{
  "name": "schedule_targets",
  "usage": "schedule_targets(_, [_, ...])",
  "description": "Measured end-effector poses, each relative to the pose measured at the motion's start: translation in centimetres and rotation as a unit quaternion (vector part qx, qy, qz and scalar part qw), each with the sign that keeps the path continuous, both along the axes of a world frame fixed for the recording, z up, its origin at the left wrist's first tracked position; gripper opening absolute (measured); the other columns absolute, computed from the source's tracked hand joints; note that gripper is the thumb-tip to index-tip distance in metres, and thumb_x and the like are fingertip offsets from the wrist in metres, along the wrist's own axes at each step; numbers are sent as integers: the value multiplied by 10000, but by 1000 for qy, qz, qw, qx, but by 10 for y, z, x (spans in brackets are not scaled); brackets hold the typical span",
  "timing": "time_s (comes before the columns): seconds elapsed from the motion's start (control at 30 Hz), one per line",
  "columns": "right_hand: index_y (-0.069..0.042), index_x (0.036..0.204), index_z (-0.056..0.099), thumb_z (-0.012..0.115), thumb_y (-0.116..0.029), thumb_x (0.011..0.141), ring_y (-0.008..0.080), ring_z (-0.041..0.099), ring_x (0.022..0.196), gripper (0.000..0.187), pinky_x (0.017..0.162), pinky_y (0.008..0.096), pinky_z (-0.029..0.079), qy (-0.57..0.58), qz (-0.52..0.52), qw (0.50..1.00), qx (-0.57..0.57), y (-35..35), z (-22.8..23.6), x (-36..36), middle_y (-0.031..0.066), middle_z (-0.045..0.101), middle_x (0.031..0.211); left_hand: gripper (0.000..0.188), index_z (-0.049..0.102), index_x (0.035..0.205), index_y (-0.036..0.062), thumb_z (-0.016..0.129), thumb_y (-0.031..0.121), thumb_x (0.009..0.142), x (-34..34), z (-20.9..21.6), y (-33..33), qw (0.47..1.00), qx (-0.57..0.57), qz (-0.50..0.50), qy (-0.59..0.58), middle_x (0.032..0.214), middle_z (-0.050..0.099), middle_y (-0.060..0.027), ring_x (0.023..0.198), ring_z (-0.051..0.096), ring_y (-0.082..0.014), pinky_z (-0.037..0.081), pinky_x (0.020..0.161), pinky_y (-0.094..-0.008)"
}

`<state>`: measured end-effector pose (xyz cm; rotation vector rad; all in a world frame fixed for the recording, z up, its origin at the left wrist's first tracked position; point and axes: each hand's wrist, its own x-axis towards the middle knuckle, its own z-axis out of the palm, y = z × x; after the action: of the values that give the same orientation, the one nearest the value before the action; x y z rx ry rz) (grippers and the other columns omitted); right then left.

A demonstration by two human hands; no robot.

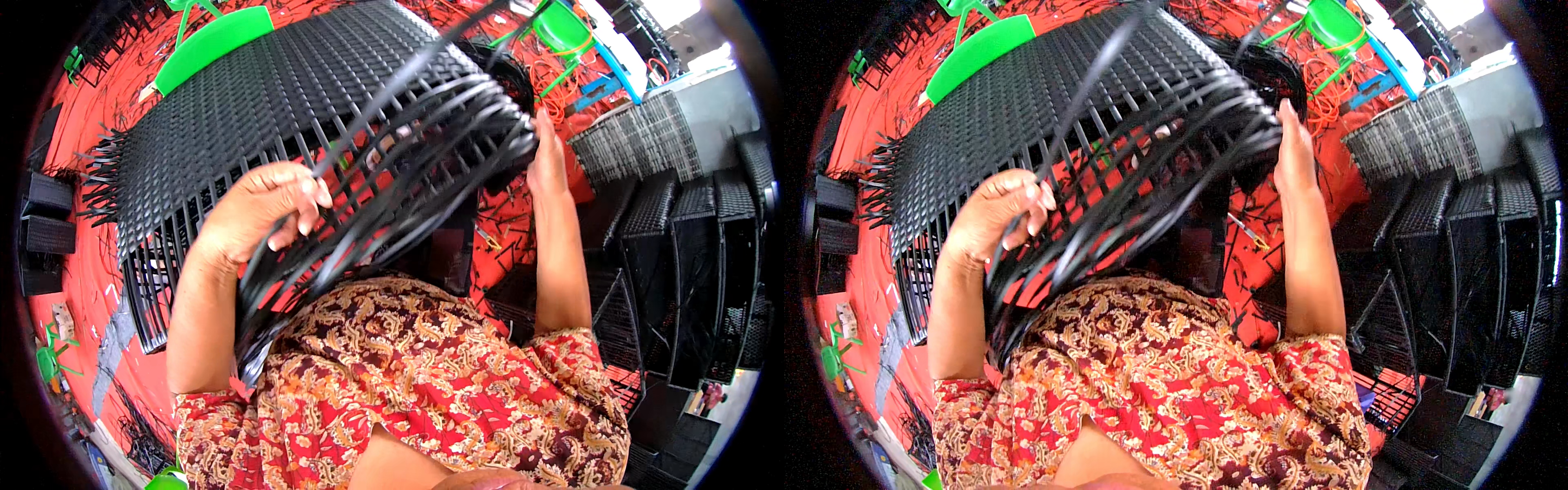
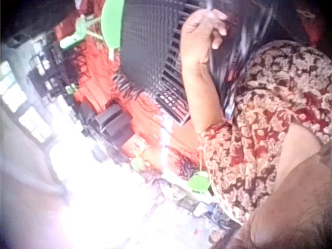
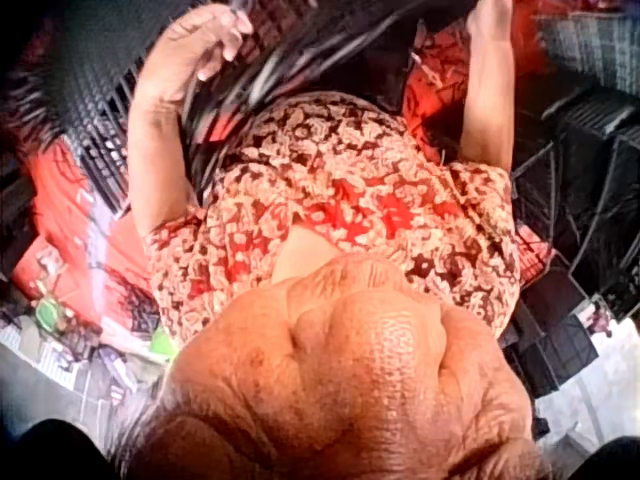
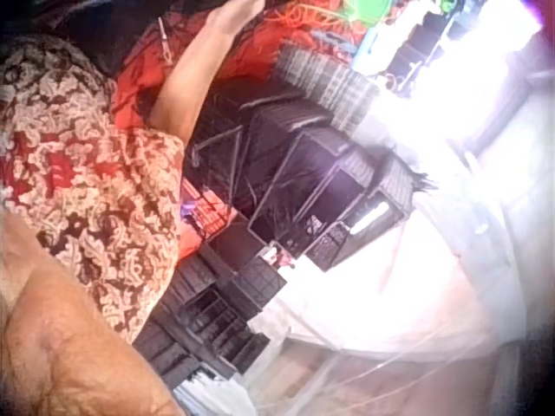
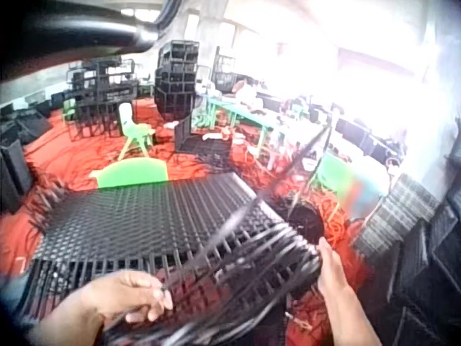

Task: The person weaves black synthetic strips into the frame of a piece of furniture by hand, threading the strips through existing weaves and pulling them tight.

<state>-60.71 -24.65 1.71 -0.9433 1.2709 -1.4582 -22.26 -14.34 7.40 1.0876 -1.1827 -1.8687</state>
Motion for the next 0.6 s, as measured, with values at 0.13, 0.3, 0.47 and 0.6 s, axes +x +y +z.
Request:
schedule_targets(0.13, [-9, 984, 593, 552, -434, 879, 138, 590, 835, 440, 782, 287, 447, 10, 60, 998, -14, -11, 45, 17, 64, 627, 936, 236, 618, 844, 21, 579, 248, 894, 12, 17, -5, 999, -10, 45, 19, 599, 545, -49, 414, 416, -63, 271, 308, -171])
schedule_targets(0.3, [-31, 1022, 601, 511, -330, 922, 139, 588, 909, 329, 843, 294, 435, -3, 98, 995, -20, 11, 57, 16, 59, 628, 992, 251, 609, 845, 21, 572, 263, 900, 23, 23, 3, 998, -6, 60, 23, 603, 550, -52, 408, 425, -68, 274, 303, -171])
schedule_targets(0.47, [20, 1121, 563, 515, -208, 917, 126, 547, 988, 309, 908, 277, 392, 65, 82, 994, -25, 66, 23, 1, 66, 605, 1068, 231, 624, 857, 6, 561, 222, 907, 27, 24, 33, 998, 32, 57, 17, 642, 578, -71, 398, 443, -68, 310, 334, -172])
schedule_targets(0.6, [40, 1226, 491, 555, -146, 889, 141, 528, 1041, 390, 947, 279, 374, 33, 76, 997, 1, 83, 15, -2, 82, 573, 1134, 223, 621, 887, -5, 554, 206, 914, 17, 11, 43, 997, 70, 33, 32, 651, 582, -67, 409, 452, -64, 341, 363, -174])
